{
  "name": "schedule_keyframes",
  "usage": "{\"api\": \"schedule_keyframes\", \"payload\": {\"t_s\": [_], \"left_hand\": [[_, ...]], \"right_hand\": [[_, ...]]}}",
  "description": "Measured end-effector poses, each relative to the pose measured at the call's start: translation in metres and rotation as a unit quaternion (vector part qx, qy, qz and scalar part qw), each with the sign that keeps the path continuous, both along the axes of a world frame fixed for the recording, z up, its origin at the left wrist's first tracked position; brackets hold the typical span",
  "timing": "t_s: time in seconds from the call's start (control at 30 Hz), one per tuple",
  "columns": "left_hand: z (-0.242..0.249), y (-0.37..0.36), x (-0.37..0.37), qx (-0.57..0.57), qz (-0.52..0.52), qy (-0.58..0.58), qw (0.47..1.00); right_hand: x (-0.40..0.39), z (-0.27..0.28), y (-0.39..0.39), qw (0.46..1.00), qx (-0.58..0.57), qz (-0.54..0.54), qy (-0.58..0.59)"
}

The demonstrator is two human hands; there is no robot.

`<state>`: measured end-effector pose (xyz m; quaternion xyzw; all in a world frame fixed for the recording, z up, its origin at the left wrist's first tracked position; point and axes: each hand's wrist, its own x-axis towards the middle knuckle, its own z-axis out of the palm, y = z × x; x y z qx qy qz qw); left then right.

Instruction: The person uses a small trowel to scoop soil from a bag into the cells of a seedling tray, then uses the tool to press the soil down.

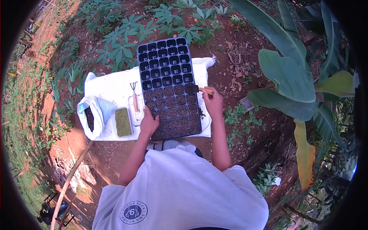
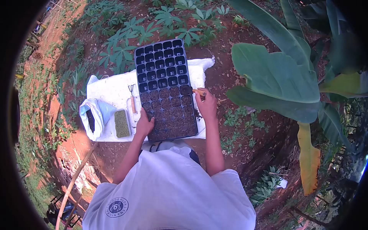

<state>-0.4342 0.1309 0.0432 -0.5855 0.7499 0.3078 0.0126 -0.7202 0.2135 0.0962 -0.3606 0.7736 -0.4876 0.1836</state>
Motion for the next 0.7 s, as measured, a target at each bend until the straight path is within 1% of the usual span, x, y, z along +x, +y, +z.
{"api": "schedule_keyframes", "payload": {"t_s": [0.07,0.17,0.27,0.5,0.7], "left_hand": [[0.0,0.0,0.0,-0.004,-0.004,-0.003,1.0],[-0.006,-0.001,0.002,-0.012,-0.01,-0.004,1.0],[-0.005,-0.002,0.004,-0.01,-0.012,-0.003,1.0],[-0.007,-0.003,0.006,-0.011,-0.018,-0.007,1.0],[-0.008,-0.004,0.011,-0.018,-0.029,0.011,0.999]], "right_hand": [[0.0,0.001,0.0,1.0,0.003,0.004,0.025],[-0.001,-0.005,-0.002,1.0,-0.001,0.007,0.029],[-0.001,-0.004,-0.002,1.0,-0.001,0.0,0.001],[0.001,-0.01,-0.006,1.0,-0.026,0.007,0.009],[0.002,-0.003,-0.003,1.0,-0.002,0.0,0.012]]}}
